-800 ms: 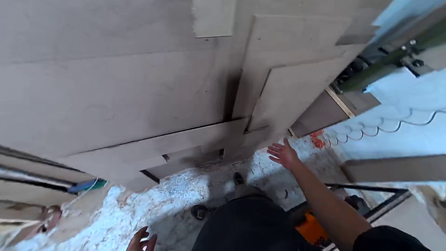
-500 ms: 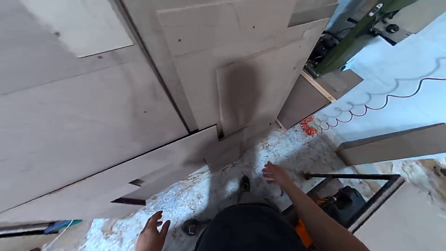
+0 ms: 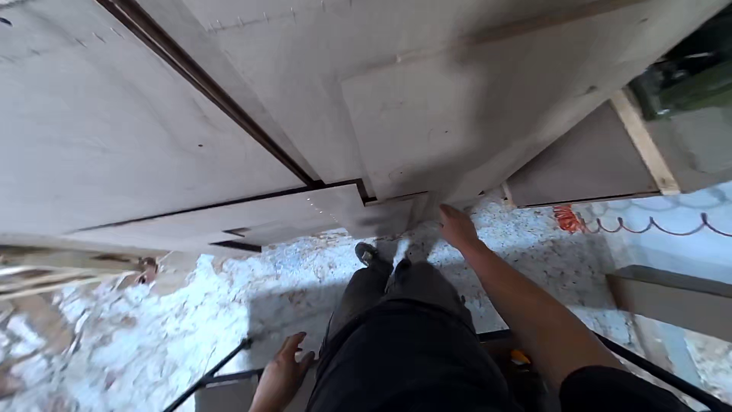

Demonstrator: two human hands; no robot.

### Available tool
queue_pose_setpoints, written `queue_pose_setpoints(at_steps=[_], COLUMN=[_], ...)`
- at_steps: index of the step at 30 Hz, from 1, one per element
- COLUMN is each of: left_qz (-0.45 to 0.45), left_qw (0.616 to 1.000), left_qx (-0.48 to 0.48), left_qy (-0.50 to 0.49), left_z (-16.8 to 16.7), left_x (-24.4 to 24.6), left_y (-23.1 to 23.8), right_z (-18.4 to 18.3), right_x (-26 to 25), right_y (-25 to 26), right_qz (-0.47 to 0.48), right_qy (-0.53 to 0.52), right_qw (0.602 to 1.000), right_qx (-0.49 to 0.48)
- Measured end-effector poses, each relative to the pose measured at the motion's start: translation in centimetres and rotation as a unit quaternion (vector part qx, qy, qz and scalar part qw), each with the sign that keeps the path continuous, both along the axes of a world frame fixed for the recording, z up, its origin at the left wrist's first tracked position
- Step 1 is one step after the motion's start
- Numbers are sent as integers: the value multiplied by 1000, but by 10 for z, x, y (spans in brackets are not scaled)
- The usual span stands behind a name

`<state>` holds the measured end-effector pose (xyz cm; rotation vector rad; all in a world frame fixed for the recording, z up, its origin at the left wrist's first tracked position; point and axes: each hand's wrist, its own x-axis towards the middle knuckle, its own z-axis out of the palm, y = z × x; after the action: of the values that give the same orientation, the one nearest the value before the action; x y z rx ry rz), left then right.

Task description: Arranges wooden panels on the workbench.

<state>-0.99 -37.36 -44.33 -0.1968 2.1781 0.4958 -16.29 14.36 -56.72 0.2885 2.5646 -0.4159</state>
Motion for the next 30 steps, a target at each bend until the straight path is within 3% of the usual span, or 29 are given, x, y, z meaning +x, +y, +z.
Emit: queue_pose_setpoints(at_steps=[3,7,13,18,24,27,30], left_qz=[60,178,325,358,403,411,414], left_qw=[997,979,938,923,911,910,909], left_qx=[-50,-87,-117,-63,-40,-40,-39], left_qy=[3,42,-42,-124,-85,-42,-10], left_z=[16,54,90,97,92,86,74], left_x=[3,43,130,168,191,203,216], left_y=[-2,26,157,274,346,360,372], right_z=[-39,-87,-135,-136,-141,-113,-61], right_x=[-42,-69,-81,-98,-104,-103,-92], right_y=[3,7,29,42,96,139,187], right_qz=[32,144,211,208,243,247,258], right_qy=[1,6,51,-57,-103,-102,-84], right_qw=[999,990,976,973,960,960,959], right_qx=[-5,-9,14,76,88,88,83])
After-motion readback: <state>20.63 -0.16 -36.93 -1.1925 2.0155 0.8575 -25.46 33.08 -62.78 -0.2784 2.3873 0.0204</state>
